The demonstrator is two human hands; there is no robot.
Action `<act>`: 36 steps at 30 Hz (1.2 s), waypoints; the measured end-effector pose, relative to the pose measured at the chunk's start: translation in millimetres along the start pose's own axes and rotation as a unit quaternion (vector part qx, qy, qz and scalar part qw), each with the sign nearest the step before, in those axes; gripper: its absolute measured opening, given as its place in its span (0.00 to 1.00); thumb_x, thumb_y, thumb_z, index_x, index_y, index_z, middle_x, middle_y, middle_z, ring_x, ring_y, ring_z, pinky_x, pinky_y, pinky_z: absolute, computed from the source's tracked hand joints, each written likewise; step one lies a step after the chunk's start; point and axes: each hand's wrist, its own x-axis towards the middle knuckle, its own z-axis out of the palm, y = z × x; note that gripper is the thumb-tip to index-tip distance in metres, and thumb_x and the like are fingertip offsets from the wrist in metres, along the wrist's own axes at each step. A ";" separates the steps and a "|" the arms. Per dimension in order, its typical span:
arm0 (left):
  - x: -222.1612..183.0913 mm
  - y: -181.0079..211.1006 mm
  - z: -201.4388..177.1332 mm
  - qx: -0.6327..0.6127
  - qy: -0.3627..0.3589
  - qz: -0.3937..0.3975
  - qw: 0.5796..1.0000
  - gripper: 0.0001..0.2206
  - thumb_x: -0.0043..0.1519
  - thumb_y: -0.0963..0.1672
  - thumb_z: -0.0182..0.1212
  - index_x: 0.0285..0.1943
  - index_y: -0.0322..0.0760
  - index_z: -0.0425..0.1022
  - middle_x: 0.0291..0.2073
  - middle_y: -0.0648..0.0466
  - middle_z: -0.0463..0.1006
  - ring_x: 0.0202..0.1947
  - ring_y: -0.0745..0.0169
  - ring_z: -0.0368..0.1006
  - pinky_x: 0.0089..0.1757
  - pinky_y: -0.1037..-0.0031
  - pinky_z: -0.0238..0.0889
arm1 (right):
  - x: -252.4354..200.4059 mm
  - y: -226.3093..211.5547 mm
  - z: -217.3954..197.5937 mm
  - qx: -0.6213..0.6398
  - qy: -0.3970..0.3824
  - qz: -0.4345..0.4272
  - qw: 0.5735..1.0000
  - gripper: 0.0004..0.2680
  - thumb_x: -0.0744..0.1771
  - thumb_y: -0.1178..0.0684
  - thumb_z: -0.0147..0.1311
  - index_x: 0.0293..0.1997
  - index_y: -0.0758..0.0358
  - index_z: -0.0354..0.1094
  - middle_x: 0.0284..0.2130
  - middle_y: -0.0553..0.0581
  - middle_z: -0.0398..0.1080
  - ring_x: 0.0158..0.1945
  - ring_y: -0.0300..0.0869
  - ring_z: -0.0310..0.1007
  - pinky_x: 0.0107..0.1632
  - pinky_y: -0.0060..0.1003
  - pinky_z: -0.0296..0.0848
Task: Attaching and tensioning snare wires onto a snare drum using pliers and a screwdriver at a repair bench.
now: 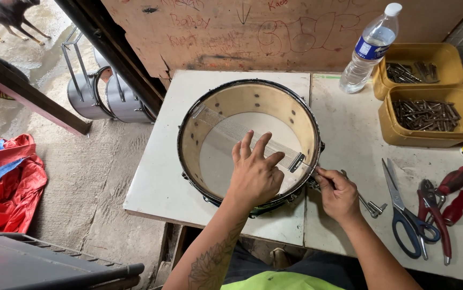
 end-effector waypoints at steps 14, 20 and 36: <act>-8.5 -24.1 30.6 0.002 0.108 0.066 0.992 0.07 0.49 0.40 0.54 0.22 0.46 0.77 0.47 0.54 0.77 0.62 0.39 0.65 0.54 0.51 0.58 | -0.1 -1.1 -1.1 0.001 -0.003 0.009 1.000 0.04 0.68 0.59 0.60 0.46 0.65 0.78 0.36 0.67 0.79 0.44 0.53 0.80 0.45 0.48 0.76; -1.6 -11.5 7.4 0.012 0.072 0.020 0.997 0.17 0.50 0.43 0.51 0.49 0.42 0.74 0.55 0.45 0.74 0.65 0.35 0.62 0.56 0.46 0.56 | -1.2 1.5 -3.0 -0.002 -0.007 0.029 1.000 0.04 0.69 0.60 0.59 0.47 0.65 0.78 0.36 0.68 0.79 0.45 0.53 0.79 0.46 0.50 0.76; 17.4 -58.1 -23.6 0.033 -0.093 -0.068 0.993 0.30 0.59 0.40 0.43 0.75 0.45 0.61 0.71 0.49 0.64 0.73 0.32 0.53 0.58 0.47 0.58 | -1.2 4.0 -2.0 -0.037 -0.006 0.012 0.999 0.05 0.69 0.58 0.60 0.48 0.62 0.78 0.38 0.66 0.79 0.47 0.56 0.79 0.48 0.50 0.75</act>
